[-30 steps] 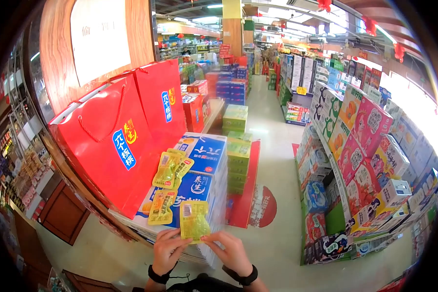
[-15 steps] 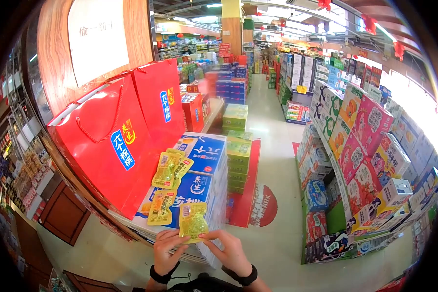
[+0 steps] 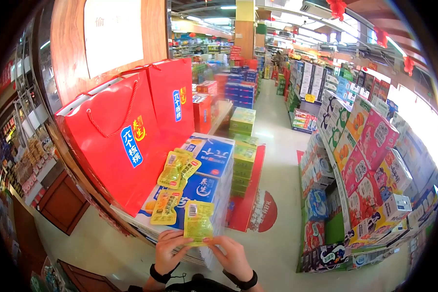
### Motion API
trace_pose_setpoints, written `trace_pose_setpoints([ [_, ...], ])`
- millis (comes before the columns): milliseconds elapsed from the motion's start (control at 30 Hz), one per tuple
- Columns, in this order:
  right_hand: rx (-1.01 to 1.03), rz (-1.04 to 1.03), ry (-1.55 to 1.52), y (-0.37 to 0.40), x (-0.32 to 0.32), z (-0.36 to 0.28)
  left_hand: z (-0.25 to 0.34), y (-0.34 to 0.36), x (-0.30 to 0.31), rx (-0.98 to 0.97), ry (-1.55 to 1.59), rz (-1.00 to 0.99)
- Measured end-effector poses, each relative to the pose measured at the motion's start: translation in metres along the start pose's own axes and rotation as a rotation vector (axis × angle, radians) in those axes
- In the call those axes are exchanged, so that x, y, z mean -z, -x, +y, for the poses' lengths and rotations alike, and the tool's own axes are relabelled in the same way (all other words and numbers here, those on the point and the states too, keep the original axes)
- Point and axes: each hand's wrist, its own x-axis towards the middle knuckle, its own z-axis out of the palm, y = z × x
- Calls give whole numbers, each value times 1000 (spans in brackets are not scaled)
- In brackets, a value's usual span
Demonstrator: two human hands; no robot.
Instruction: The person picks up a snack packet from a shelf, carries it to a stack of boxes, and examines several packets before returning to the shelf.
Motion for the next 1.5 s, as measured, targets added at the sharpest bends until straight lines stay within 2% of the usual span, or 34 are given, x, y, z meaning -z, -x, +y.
trace_pose_setpoints([
  [167, -50, 23, -28, 3, 0, 0, 1, 3, -4, 77, 32, 63],
  [233, -127, 17, -103, 5, 1, -1, -3, 5, -6, 60, 43, 85],
  [633, -191, -4, -200, 15, 2, 2, -3, 3, -6, -22, 24, 90],
  [833, -182, -90, -206, 11, 2, -4, -2, 2, -5, -27, 20, 80],
  [1267, -189, -119, -201, 14, 4, -5, -3, -1, 1, -42, -9, 12],
  [1333, -118, -134, -188, 13, 6, -6, -3, -1, 0, -35, -5, 13],
  [1500, -102, -142, -174, 14, 8, -7, -3, 0, -2, -11, -7, 36],
])
